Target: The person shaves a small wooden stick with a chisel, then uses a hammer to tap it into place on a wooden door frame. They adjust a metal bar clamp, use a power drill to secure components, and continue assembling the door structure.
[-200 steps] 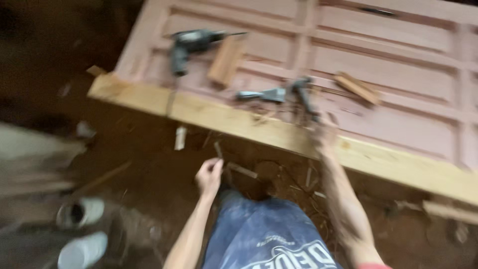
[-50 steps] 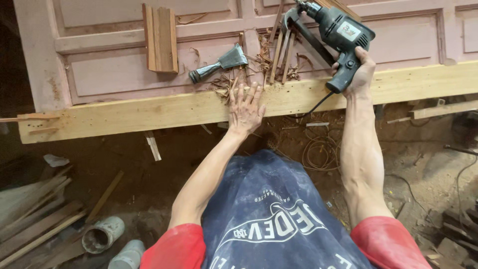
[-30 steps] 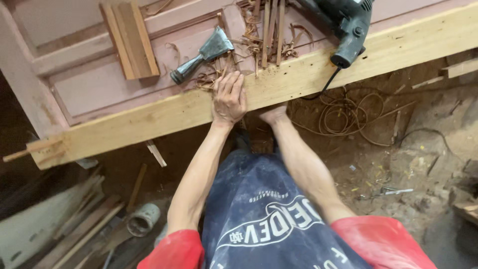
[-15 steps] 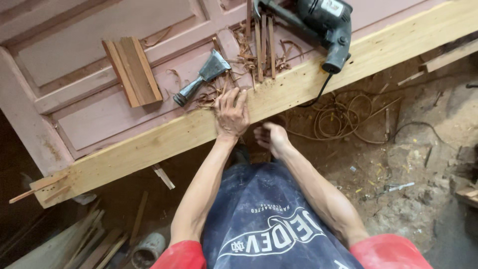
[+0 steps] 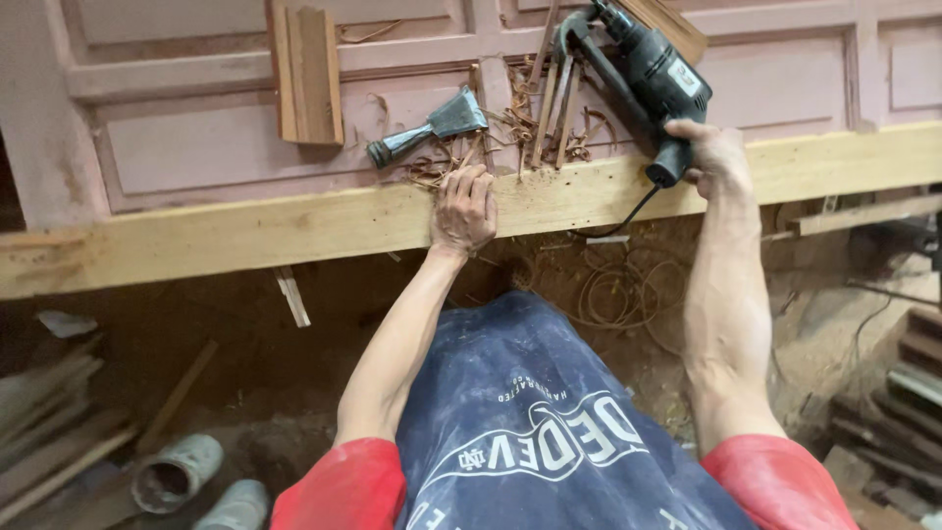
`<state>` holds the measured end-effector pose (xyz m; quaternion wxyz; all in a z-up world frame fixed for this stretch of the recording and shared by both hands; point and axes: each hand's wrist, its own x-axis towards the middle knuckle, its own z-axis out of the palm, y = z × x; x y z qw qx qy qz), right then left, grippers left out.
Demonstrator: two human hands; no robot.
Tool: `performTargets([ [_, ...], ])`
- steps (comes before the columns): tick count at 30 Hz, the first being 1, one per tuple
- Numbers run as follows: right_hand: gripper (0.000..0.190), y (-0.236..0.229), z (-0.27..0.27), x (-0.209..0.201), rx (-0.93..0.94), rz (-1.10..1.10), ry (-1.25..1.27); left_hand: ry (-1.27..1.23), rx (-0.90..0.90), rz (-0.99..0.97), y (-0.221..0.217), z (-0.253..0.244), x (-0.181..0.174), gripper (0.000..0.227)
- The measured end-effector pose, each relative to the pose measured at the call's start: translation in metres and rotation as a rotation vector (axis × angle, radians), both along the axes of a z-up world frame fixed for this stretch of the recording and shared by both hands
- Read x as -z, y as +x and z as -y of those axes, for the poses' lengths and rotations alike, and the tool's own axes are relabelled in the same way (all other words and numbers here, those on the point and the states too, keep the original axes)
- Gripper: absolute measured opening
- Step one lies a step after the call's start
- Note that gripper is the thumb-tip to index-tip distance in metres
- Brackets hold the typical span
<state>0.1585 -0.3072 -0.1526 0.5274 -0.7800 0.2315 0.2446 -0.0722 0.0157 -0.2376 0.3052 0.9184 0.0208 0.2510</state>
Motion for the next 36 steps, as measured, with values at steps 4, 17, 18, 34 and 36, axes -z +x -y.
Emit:
performTargets([
  [4, 0.049, 0.001, -0.004, 0.005, 0.27, -0.097, 0.694, -0.009, -0.017, 0.044, 0.005, 0.003, 0.002, 0.025],
  [17, 0.061, -0.15, -0.008, -0.149, -0.106, 0.387, 0.952, 0.073, -0.04, 0.081, -0.001, 0.003, 0.01, 0.021],
  [18, 0.062, -0.157, -0.009, -0.164, -0.122, 0.346, 0.866, 0.089, -0.026, 0.08, -0.004, 0.005, 0.013, 0.02],
  [34, 0.065, -0.159, -0.1, -0.263, -0.796, 0.224, -0.173, -0.509, 0.525, 0.108, 0.059, -0.008, -0.208, 0.062],
  [36, 0.06, -0.159, -0.111, -0.266, -0.826, 0.225, -0.221, -0.525, 0.566, 0.157, 0.062, 0.001, -0.228, 0.064],
])
